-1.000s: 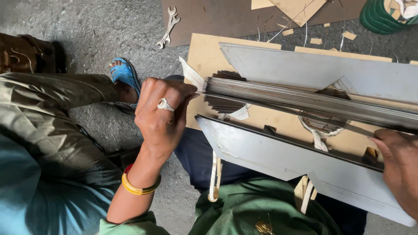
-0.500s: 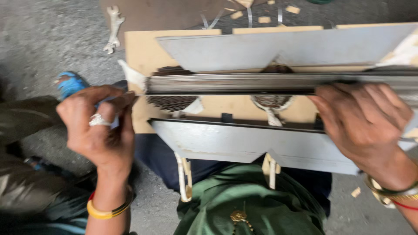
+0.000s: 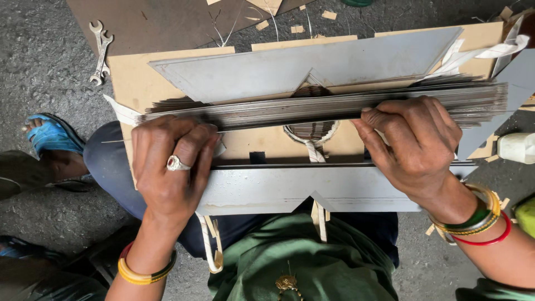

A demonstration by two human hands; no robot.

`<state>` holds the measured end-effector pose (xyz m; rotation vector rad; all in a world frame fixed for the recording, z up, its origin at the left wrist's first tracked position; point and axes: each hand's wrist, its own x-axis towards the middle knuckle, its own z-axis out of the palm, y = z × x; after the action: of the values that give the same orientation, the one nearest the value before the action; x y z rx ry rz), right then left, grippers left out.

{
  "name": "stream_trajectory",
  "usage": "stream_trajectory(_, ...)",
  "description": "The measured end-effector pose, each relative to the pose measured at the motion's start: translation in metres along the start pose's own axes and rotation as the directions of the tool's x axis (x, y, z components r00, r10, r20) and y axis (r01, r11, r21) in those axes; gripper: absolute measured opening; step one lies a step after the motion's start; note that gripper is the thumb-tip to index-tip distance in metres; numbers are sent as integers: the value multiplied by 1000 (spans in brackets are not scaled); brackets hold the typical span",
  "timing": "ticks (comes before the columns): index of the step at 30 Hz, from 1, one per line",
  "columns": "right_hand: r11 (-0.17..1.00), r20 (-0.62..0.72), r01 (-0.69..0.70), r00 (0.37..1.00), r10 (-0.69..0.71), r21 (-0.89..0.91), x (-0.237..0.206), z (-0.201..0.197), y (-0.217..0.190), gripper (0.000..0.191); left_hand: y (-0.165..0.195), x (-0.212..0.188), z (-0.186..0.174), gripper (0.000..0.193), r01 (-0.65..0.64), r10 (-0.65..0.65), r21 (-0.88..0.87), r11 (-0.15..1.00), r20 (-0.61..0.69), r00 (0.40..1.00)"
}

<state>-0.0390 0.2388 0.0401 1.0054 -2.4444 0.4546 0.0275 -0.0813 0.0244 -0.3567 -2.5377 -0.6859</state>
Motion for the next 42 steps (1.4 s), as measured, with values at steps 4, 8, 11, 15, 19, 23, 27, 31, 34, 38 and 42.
stream_trajectory(4,1000,17,-1,1000,1,-22,-1,-1,-1,21,3,-1,8,27,79,-82,-70,994,-32,996)
stream_trajectory(8,1000,-2,5,1000,-5,-10,-3,0,-1,21,4,-2,11,26,77,-82,-78,994,-64,995)
stream_trajectory(11,1000,9,-30,1000,30,6,-5,0,-2,21,4,-2,10,26,82,-87,-72,994,-63,994)
stream_trajectory(15,998,32,-62,998,61,18,-6,0,0,19,4,0,9,25,82,-86,-67,994,-49,995)
stream_trajectory(19,996,40,-79,996,77,43,-5,0,2,18,5,3,7,24,110,-111,-60,992,-20,994)
stream_trajectory(23,995,69,-93,994,90,45,-5,1,5,17,6,6,8,23,148,-149,-75,986,0,989)
stream_trajectory(27,993,62,-92,994,88,70,-4,3,8,16,9,11,8,22,178,-178,-71,981,5,984)
stream_trajectory(31,991,80,-103,992,96,82,-2,2,9,18,10,15,8,23,213,-211,-51,976,36,977)
stream_trajectory(34,990,89,-112,991,104,81,0,2,9,17,8,13,9,22,207,-206,-50,977,28,978)
stream_trajectory(38,988,81,-126,990,119,85,2,2,7,18,7,8,10,23,199,-199,-81,977,18,980)
stream_trajectory(42,986,69,-127,990,120,107,1,0,7,16,8,5,10,24,197,-197,-64,978,4,980)
